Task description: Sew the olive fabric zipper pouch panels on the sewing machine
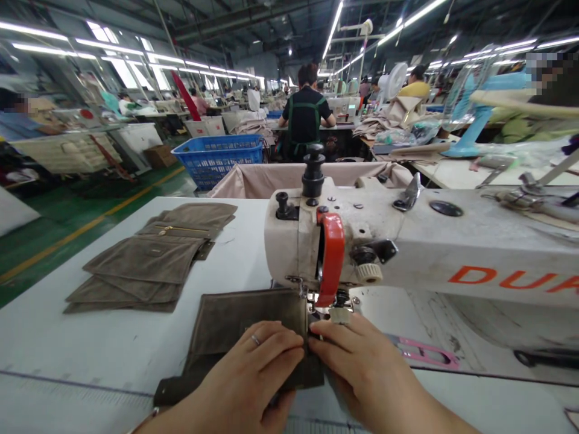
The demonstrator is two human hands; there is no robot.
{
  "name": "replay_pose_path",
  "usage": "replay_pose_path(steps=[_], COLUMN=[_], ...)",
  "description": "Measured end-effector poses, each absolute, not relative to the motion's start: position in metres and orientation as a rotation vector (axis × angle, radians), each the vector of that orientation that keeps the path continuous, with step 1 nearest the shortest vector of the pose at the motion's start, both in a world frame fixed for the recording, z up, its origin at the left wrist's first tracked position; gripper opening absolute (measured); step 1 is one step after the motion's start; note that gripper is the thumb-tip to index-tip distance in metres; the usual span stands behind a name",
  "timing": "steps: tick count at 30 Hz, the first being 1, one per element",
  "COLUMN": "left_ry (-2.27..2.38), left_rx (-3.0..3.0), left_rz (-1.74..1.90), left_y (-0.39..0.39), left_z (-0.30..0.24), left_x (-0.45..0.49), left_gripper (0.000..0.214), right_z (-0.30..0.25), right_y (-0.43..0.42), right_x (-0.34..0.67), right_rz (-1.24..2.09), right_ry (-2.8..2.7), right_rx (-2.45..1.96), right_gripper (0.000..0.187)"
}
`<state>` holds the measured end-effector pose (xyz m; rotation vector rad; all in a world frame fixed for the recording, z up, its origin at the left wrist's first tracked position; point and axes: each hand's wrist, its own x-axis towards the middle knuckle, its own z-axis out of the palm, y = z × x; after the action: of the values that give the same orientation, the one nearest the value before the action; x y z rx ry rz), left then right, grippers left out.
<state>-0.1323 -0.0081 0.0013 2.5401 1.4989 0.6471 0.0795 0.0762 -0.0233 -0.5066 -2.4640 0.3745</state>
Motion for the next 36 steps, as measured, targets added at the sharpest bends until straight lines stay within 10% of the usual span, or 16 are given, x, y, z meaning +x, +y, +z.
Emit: replay_pose_path(steps=[26,36], left_ry=[1.25,1.286], left_rx=[2.706,2.826], left_rz=[0.545,0.562], left_y=[0.052,0.053], left_z=[0.003,-0.004], left_x=[-0.153,-0.174], left_gripper=[0.037,0.021], right_z=[-0.03,-0.017], right_y=[0.077,0.09], right_x=[0.07,0.08], right_rz=[0.301,0.216], right_ry=[-2.558,-2.398], right_rx=[-0.797,-0.954], right_gripper=[0.046,0.017])
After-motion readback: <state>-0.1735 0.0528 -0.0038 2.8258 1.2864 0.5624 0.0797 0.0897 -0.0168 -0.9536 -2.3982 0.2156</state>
